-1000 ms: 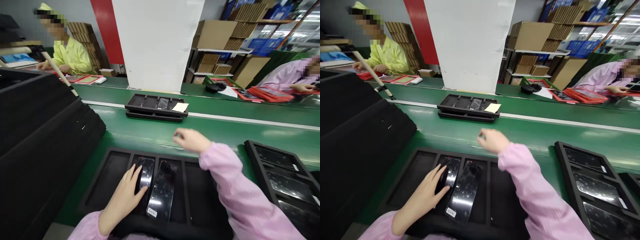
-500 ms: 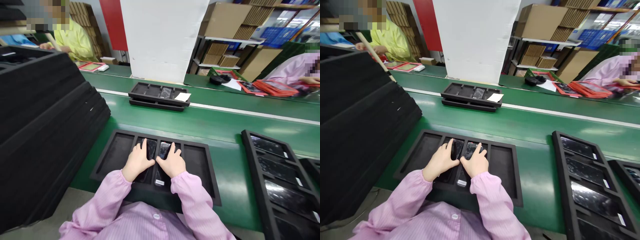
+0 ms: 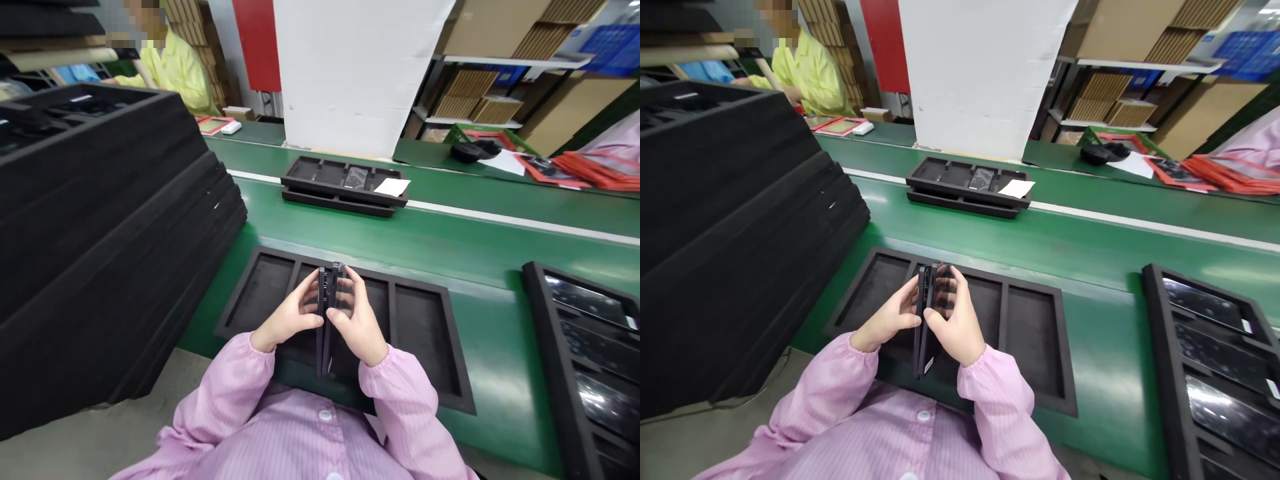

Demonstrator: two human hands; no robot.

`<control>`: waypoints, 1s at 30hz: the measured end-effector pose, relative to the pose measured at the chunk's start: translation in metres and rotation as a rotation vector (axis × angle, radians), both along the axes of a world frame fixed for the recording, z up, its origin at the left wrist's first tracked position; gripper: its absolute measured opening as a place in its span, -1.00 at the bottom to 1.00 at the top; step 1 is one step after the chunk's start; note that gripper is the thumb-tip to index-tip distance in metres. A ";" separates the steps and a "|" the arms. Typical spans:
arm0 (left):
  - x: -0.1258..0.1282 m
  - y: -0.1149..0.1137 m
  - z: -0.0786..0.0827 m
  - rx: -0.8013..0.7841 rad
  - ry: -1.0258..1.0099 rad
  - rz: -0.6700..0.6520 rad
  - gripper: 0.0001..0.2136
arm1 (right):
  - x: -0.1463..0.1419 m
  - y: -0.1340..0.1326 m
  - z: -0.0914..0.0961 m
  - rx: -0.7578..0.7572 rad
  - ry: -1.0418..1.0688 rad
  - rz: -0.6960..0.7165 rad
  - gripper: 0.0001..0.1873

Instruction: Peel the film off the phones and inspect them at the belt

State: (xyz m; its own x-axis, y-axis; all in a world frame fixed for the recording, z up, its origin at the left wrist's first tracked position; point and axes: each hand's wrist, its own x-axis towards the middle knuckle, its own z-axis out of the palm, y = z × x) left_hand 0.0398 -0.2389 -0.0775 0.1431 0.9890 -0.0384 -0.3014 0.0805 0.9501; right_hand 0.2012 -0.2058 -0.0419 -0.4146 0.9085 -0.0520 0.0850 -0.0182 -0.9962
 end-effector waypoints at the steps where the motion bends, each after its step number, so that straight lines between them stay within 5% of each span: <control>1: -0.002 -0.001 0.001 0.010 -0.005 -0.011 -0.03 | -0.004 -0.003 -0.001 0.013 0.025 0.017 -0.09; 12: -0.012 0.007 -0.007 -0.050 0.012 0.028 -0.11 | -0.013 0.004 -0.036 -0.111 0.327 0.141 -0.27; 17: -0.008 0.007 -0.007 -0.144 -0.016 -0.022 -0.09 | -0.002 0.011 -0.041 -0.181 0.274 0.172 -0.19; 23: -0.007 0.002 -0.010 -0.169 -0.071 0.019 -0.04 | -0.004 0.010 -0.042 -0.214 0.265 0.030 -0.07; 28: -0.008 0.001 -0.017 -0.136 -0.193 0.117 -0.06 | 0.001 0.014 -0.025 -0.251 0.434 -0.270 -0.54; 30: -0.009 0.001 -0.018 -0.130 -0.248 0.164 -0.18 | 0.006 0.019 -0.021 -0.283 0.373 -0.415 -0.52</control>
State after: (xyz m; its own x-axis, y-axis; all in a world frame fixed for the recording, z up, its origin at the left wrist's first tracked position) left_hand 0.0312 -0.2374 -0.0951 0.0025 0.9887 -0.1501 -0.5413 0.1275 0.8311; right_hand 0.2071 -0.1864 -0.0634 -0.0666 0.9700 -0.2338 -0.3382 -0.2424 -0.9093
